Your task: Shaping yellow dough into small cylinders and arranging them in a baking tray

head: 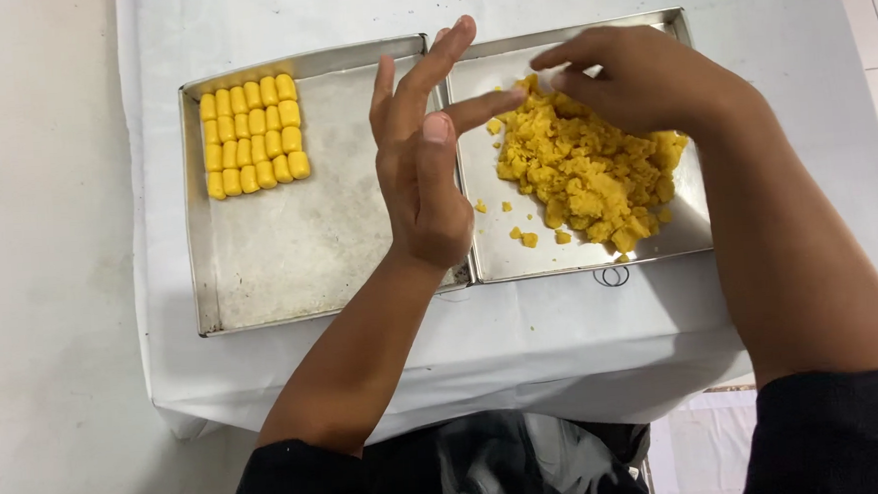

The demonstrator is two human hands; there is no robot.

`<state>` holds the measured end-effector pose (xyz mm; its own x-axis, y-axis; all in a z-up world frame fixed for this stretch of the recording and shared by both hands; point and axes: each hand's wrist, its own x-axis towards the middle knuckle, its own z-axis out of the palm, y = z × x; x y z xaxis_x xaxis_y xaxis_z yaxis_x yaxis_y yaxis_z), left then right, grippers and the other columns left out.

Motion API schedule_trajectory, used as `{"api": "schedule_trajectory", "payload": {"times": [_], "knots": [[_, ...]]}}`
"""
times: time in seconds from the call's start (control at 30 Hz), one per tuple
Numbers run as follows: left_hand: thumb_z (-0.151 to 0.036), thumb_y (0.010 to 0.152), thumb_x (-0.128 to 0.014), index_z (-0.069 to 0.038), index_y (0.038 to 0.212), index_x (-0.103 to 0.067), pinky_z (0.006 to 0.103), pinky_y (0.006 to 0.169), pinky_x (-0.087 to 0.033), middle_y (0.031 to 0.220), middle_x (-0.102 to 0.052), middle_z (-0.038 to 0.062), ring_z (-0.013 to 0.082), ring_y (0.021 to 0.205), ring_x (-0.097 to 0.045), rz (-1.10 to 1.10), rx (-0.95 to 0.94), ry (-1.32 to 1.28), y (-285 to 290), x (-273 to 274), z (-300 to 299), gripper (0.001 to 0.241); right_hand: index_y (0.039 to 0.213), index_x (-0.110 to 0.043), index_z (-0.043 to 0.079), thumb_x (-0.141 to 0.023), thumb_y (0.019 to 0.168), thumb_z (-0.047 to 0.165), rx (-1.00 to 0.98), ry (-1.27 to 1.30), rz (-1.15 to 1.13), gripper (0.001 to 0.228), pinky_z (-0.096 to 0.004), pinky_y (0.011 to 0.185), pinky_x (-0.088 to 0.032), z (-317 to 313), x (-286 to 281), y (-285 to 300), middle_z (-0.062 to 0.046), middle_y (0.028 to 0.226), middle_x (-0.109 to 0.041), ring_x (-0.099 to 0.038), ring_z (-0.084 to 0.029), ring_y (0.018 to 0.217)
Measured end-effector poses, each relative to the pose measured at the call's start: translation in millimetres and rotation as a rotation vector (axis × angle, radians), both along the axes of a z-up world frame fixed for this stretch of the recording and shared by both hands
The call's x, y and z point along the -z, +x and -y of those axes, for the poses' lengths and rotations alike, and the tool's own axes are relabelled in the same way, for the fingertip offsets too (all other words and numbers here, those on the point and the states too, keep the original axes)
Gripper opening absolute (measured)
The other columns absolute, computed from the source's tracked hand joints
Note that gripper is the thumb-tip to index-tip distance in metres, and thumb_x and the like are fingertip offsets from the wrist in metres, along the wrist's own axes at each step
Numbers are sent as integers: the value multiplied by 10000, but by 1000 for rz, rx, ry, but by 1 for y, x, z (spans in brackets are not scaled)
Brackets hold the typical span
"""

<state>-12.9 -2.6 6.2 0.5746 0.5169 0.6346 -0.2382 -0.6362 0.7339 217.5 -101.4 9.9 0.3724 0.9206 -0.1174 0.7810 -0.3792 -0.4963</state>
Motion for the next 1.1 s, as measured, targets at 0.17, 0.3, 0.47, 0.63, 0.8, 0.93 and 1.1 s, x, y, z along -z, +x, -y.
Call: {"api": "schedule_trajectory", "payload": {"times": [0.17, 0.3, 0.47, 0.63, 0.8, 0.93, 1.1], "knots": [[-321, 1171, -181, -117, 1161, -808, 439, 1318, -48, 1509, -572, 81, 220, 1502, -470, -39, -16, 84, 3, 2, 5, 659, 1246, -772, 259, -689, 923, 387, 51, -112, 139, 358, -447, 869, -565, -40, 2, -6, -93, 1050, -776, -738, -304, 919], [-348, 1175, -173, -124, 1171, -810, 437, 1311, -55, 1487, -586, 83, 226, 1485, -495, -15, -35, 115, 5, 4, 4, 675, 1080, -825, 260, -817, 812, 479, 58, -316, 349, 345, -428, 827, -579, -68, -1, -11, -71, 897, -799, -741, -258, 873], [-354, 1178, -168, -131, 1173, -809, 437, 1311, -79, 1482, -586, 71, 206, 1482, -491, 4, -57, 109, 4, 7, 1, 678, 990, -857, 236, -873, 759, 390, 45, -360, 405, 278, -429, 810, -588, -79, 5, -1, -77, 918, -784, -740, -279, 857], [-370, 1189, -173, -126, 1129, -801, 425, 1323, -104, 1491, -582, 48, 177, 1482, -492, 29, -74, 84, 5, 9, 0, 676, 1110, -825, 219, -774, 863, 296, 136, -133, 199, 264, -413, 810, -596, -60, 10, 26, -57, 987, -790, -755, -239, 858], [-365, 1185, -190, -116, 1176, -799, 427, 1316, -84, 1495, -565, 52, 185, 1491, -480, 18, -43, 98, 4, 9, 0, 658, 1094, -797, 202, -812, 850, 341, 113, -133, 183, 280, -407, 788, -591, -55, 11, 19, -66, 966, -775, -748, -245, 817], [-353, 1182, -183, -124, 1173, -802, 422, 1313, -100, 1491, -569, 48, 175, 1484, -472, 12, -55, 111, 6, 11, 0, 660, 1032, -834, 224, -827, 800, 270, 93, -188, 384, 236, -414, 798, -593, -61, 20, 10, -47, 948, -794, -740, -251, 856], [-340, 1179, -186, -123, 1150, -804, 432, 1320, -103, 1481, -580, 48, 170, 1483, -474, 15, -39, 84, 7, 11, 0, 655, 1080, -824, 237, -743, 893, 237, 129, -149, 328, 204, -419, 810, -587, -43, 18, 27, -40, 919, -791, -752, -253, 829]]}}
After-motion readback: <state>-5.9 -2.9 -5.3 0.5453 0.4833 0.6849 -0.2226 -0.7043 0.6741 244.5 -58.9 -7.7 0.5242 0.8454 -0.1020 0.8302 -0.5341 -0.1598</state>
